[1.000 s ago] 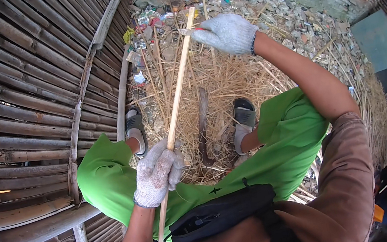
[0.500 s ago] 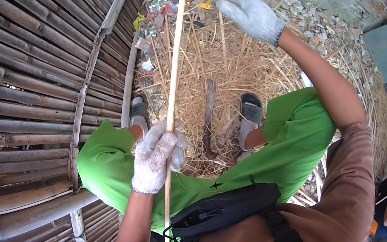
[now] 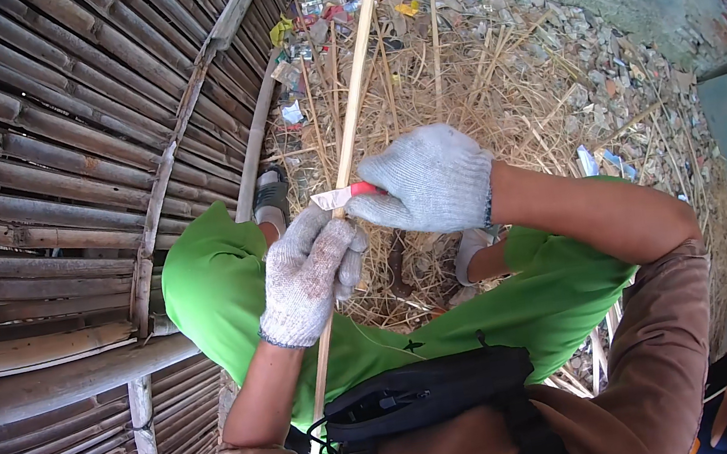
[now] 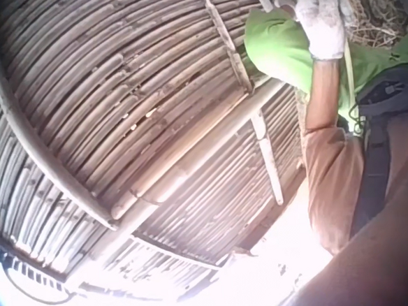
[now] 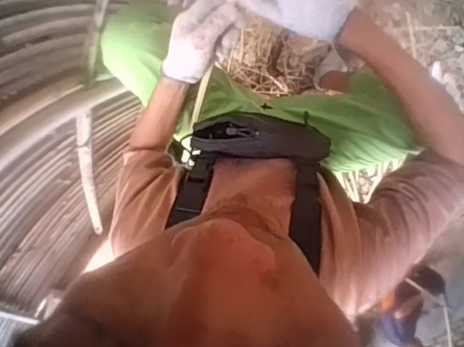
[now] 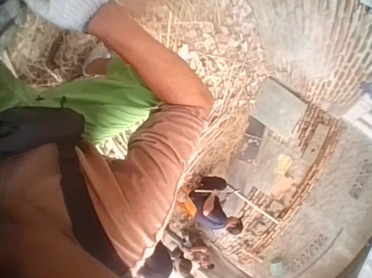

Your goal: The person uses a small red utility knife to shave thin strips of outer bark from a long bamboo pole while wearing gloves, repeatedly pulling the blade along the length of the wood.

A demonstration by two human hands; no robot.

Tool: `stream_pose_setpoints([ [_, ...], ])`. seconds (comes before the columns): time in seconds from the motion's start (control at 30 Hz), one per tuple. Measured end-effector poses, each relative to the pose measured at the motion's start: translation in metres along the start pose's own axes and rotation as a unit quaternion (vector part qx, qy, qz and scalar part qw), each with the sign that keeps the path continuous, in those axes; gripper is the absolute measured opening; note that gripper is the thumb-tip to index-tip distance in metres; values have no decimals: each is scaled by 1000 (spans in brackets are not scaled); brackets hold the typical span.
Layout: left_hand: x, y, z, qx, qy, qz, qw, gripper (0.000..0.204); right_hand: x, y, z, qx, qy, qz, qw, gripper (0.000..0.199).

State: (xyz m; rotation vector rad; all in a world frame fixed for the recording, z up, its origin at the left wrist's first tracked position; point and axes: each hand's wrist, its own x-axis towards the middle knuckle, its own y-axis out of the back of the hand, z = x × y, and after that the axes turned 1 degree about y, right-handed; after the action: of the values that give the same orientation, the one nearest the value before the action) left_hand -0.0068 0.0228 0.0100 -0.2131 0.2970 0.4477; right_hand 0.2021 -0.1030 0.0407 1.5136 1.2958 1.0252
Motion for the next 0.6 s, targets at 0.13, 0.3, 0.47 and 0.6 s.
stream_pose_setpoints([
  [0.13,-2,-2,-2,-8,-21,7,1000,33,2,3,4,-29,-1,6,1000,51],
  [0.3,-5,3,-2,-28,-27,-4,999,24,6,15,16,-42,-7,27,999,55],
  [0.47,-10,0,-1,-23,-26,-2,999,21,12,25,39,-80,-63,43,994,60],
  [0.6,-13,5,-8,-19,-34,-13,999,31,19,39,41,-96,-93,20,991,62],
])
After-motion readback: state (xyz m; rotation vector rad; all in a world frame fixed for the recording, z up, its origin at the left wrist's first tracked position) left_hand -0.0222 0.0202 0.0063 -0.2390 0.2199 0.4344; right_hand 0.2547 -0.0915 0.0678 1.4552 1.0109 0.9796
